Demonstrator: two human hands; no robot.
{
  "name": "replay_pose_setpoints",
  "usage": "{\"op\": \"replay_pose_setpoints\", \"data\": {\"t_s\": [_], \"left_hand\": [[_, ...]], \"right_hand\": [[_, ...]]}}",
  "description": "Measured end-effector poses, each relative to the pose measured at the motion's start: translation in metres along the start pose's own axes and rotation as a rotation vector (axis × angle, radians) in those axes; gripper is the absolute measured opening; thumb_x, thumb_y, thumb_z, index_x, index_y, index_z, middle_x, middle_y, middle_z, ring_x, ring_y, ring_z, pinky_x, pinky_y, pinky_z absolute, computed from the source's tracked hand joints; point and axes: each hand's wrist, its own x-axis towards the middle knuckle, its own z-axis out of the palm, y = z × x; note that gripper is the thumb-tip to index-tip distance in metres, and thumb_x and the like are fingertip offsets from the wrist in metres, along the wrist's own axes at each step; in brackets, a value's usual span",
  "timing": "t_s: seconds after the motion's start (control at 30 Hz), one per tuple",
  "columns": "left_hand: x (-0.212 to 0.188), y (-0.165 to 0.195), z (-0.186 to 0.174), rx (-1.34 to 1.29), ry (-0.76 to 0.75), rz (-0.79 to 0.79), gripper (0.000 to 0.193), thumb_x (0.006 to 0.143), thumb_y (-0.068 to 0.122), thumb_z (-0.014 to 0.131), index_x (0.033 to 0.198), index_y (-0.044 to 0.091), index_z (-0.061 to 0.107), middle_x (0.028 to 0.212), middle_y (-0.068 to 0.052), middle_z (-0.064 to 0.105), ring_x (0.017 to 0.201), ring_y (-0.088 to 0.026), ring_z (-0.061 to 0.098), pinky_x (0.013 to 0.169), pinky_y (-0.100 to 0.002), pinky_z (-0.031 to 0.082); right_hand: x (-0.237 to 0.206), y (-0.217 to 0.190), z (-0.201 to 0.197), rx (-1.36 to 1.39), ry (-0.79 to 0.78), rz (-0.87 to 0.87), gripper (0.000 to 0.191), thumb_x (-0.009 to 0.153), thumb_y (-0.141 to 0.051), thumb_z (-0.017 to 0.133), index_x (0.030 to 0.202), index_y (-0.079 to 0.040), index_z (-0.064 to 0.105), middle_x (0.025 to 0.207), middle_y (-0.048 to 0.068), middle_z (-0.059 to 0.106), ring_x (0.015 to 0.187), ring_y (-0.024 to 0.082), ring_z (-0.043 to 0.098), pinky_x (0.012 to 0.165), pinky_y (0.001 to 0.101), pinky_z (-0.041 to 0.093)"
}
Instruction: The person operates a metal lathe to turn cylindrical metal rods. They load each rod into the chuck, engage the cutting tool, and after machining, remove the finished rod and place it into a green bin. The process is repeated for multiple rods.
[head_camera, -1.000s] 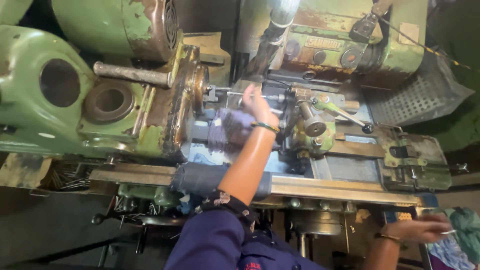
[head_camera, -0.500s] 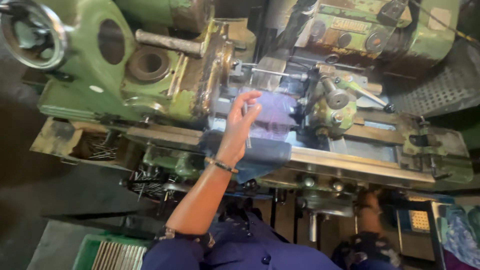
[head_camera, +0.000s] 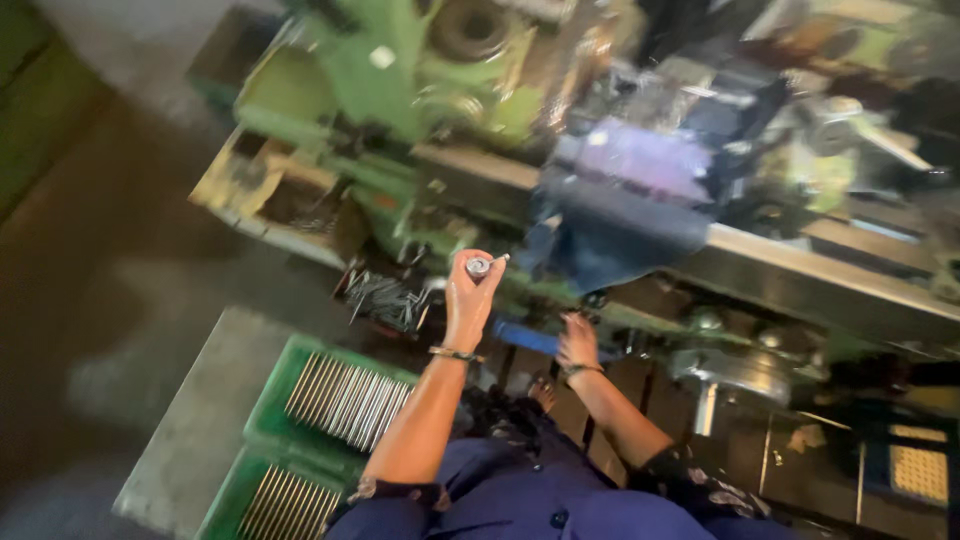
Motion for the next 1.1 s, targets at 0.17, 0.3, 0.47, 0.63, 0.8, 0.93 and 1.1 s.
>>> {"op": "replay_pose_setpoints", "data": {"t_s": [0.17,0.3,0.47,0.63,0.8,0.93,1.1], "left_hand": [[-0.068,-0.04,-0.089,0.191,0.149,0.083,0.026,0.091,0.021,0.08,0.099,0.004,0.062,0.082,-0.003,0.066,0.072,-0.01,0.06,0.067,-0.027,0.053],[-0.11,-0.034,-0.139,0.203,0.187,0.0,0.028,0.091,0.027,0.079,0.099,0.006,0.062,0.076,-0.005,0.069,0.069,-0.013,0.066,0.063,-0.031,0.054],[-0.151,-0.014,-0.187,0.376,0.237,0.038,0.035,0.087,0.036,0.08,0.095,0.009,0.061,0.071,-0.008,0.069,0.063,-0.022,0.068,0.058,-0.036,0.052],[-0.179,-0.004,-0.226,0.741,0.319,0.272,0.037,0.088,0.044,0.081,0.083,0.012,0.064,0.063,-0.007,0.065,0.06,-0.029,0.063,0.054,-0.041,0.046],[-0.182,-0.006,-0.239,0.492,0.404,-0.005,0.036,0.084,0.042,0.081,0.074,0.011,0.064,0.06,-0.006,0.063,0.052,-0.024,0.06,0.052,-0.037,0.046],[-0.179,-0.018,-0.252,0.497,0.43,-0.018,0.035,0.082,0.04,0.081,0.073,0.01,0.066,0.062,-0.006,0.064,0.053,-0.023,0.059,0.053,-0.037,0.045],[-0.177,-0.03,-0.246,-0.032,0.461,-0.213,0.04,0.085,0.037,0.084,0.082,0.002,0.065,0.071,-0.013,0.064,0.06,-0.016,0.053,0.056,-0.038,0.045]], "right_hand": [[-0.081,0.028,0.118,0.063,-0.459,-0.048,0.027,0.107,-0.04,0.048,0.108,-0.017,0.061,0.064,-0.003,0.048,0.043,0.01,0.036,0.039,0.0266,0.029],[-0.12,0.064,0.151,-0.103,-0.436,-0.022,0.032,0.107,-0.042,0.042,0.103,-0.016,0.06,0.066,-0.003,0.054,0.048,0.009,0.041,0.041,0.0249,0.031],[-0.133,0.109,0.153,-0.246,-0.609,-0.012,0.043,0.109,-0.044,0.047,0.084,-0.011,0.054,0.056,-0.003,0.045,0.044,0.009,0.036,0.038,0.0249,0.027],[-0.138,0.116,0.146,-0.596,-0.817,0.025,0.026,0.1,-0.032,0.049,0.095,-0.013,0.065,0.053,-0.004,0.044,0.041,0.008,0.035,0.038,0.0255,0.025],[-0.169,0.16,0.166,-0.375,-0.64,-0.254,0.03,0.109,-0.032,0.052,0.097,-0.006,0.063,0.058,-0.006,0.046,0.046,0.005,0.039,0.043,0.0234,0.029],[-0.181,0.175,0.18,-0.325,-0.575,-0.356,0.029,0.109,-0.028,0.052,0.094,-0.005,0.06,0.056,-0.003,0.048,0.044,0.006,0.042,0.042,0.0237,0.034],[-0.182,0.183,0.192,-0.446,-0.514,-0.913,0.027,0.116,-0.03,0.056,0.104,-0.006,0.06,0.081,0.001,0.058,0.068,0.009,0.052,0.06,0.0251,0.044]]}}
